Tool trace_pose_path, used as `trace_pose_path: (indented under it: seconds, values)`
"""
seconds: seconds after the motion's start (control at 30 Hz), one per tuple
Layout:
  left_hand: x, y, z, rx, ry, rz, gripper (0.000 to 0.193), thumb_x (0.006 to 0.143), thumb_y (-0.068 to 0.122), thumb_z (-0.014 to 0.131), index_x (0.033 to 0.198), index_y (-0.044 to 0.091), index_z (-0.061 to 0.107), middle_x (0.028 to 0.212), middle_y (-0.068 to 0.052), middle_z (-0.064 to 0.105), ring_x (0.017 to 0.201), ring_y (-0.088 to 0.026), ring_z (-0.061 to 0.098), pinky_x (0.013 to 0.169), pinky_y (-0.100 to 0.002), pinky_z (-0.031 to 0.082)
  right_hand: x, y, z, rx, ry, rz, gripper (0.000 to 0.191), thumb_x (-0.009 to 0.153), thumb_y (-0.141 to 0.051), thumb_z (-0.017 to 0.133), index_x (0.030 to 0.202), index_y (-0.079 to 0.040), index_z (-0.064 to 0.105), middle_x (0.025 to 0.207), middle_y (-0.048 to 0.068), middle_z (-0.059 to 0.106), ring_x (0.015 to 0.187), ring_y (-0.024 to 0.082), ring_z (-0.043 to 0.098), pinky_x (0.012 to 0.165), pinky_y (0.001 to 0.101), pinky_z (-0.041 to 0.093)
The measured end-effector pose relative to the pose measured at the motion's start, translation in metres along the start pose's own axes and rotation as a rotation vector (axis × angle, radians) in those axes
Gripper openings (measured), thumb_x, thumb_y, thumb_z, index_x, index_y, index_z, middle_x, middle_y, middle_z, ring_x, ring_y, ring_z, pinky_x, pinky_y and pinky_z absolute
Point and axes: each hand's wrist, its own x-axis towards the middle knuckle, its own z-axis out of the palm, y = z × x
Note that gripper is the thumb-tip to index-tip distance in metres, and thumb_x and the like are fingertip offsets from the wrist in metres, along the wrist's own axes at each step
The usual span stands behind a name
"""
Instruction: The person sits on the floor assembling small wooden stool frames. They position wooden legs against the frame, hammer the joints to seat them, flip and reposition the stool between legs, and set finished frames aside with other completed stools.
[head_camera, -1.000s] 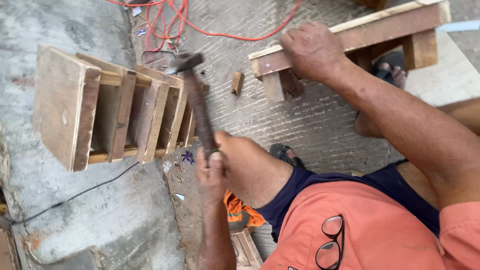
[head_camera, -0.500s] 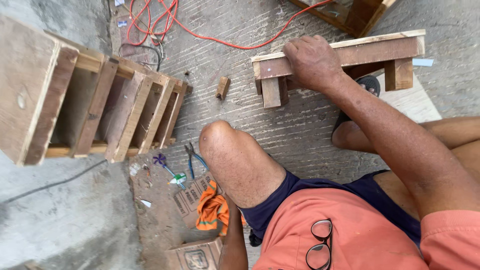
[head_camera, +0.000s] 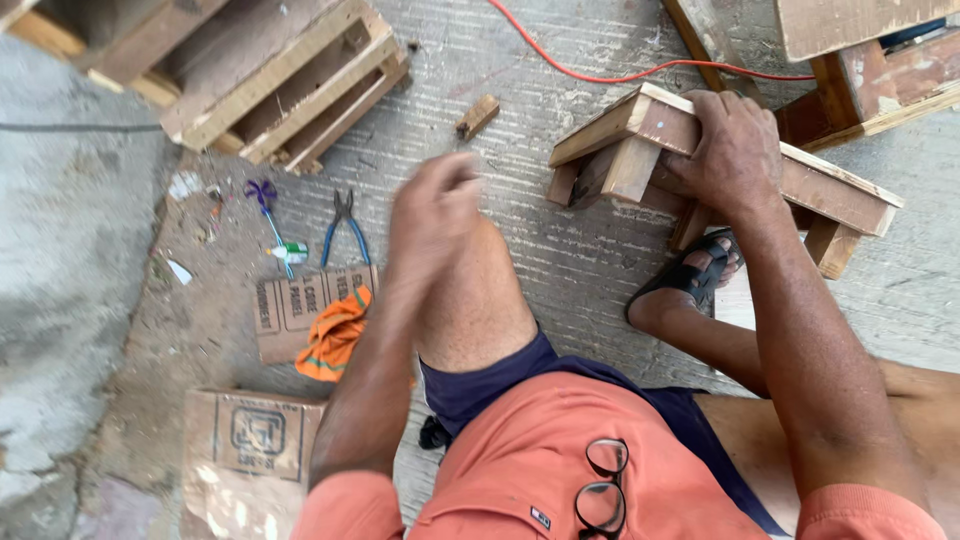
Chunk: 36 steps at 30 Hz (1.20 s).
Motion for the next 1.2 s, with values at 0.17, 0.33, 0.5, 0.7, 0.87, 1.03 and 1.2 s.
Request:
trace_pose_path:
  seconds: [0.17, 0.33, 0.5, 0.7, 0.87, 1.03, 1.2]
  values:
    - [0.037, 0.04, 0.14, 0.311, -0.457, 0.004, 0.069, 0.091, 0.025, 0.072, 0.146, -0.001, 0.04, 0.143, -0.021, 0.049, 0.131, -0.036, 0.051, 0.112, -0.049, 0.039, 0.012, -0.01, -0.008, 0.042, -0.028, -0.051, 0.067, 0.078, -0.02, 0.082, 0.139, -0.007, 0.06, 0.126, 0.017, 0.065, 0.119, 0.037, 0.06, 0.102, 0.0492, 0.046]
    - [0.048, 0.003, 0.24, 0.106, -0.207, 0.024, 0.088, 0.082, 0.027, 0.08, 0.15, -0.008, 0.035, 0.14, -0.027, 0.051, 0.129, -0.039, 0.054, 0.105, -0.05, 0.049, 0.012, -0.018, -0.017, 0.191, -0.049, 0.011, 0.063, 0.081, -0.016, 0.077, 0.142, -0.007, 0.06, 0.128, 0.019, 0.067, 0.119, 0.041, 0.061, 0.101, 0.0509, 0.049]
    - [0.055, -0.002, 0.263, 0.017, 0.062, 0.139, 0.091, 0.075, 0.031, 0.086, 0.143, -0.008, 0.039, 0.137, -0.028, 0.051, 0.126, -0.045, 0.053, 0.1, -0.057, 0.047, 0.014, -0.014, -0.017, 0.265, 0.03, -0.014, 0.06, 0.076, -0.014, 0.078, 0.135, -0.008, 0.066, 0.125, 0.017, 0.07, 0.115, 0.038, 0.067, 0.098, 0.0458, 0.054]
    - [0.071, 0.005, 0.247, 0.156, 0.047, 0.084, 0.043, 0.09, 0.01, 0.068, 0.131, 0.004, 0.059, 0.124, -0.016, 0.062, 0.114, -0.035, 0.062, 0.091, -0.053, 0.051, 0.03, 0.009, -0.006, 0.328, 0.038, 0.122, 0.063, 0.072, -0.017, 0.084, 0.132, -0.005, 0.07, 0.121, 0.017, 0.074, 0.11, 0.027, 0.073, 0.099, 0.0383, 0.056]
    - [0.071, -0.004, 0.236, 0.115, 0.093, 0.136, 0.041, 0.086, 0.023, 0.074, 0.118, 0.0, 0.064, 0.113, -0.02, 0.067, 0.103, -0.037, 0.062, 0.088, -0.049, 0.054, 0.035, 0.046, -0.003, 0.353, 0.065, 0.113, 0.064, 0.081, -0.018, 0.09, 0.138, 0.0, 0.067, 0.124, 0.018, 0.074, 0.112, 0.023, 0.072, 0.1, 0.0381, 0.057]
    - [0.069, -0.008, 0.204, 0.054, 0.089, 0.08, 0.059, 0.086, 0.035, 0.082, 0.127, -0.001, 0.06, 0.117, -0.021, 0.067, 0.107, -0.035, 0.063, 0.087, -0.047, 0.054, 0.025, 0.068, -0.003, 0.775, 0.27, 0.155, 0.044, 0.083, 0.004, 0.071, 0.127, 0.003, 0.068, 0.128, 0.01, 0.075, 0.121, 0.021, 0.073, 0.113, 0.0366, 0.058]
    - [0.053, -0.006, 0.167, 0.184, 0.084, 0.174, 0.06, 0.084, 0.031, 0.082, 0.131, 0.001, 0.06, 0.121, -0.017, 0.066, 0.112, -0.034, 0.06, 0.097, -0.046, 0.051, 0.013, 0.053, 0.013, 1.042, 0.39, 0.2, 0.039, 0.086, 0.004, 0.067, 0.124, -0.004, 0.064, 0.118, 0.005, 0.069, 0.109, 0.017, 0.07, 0.11, 0.0328, 0.06]
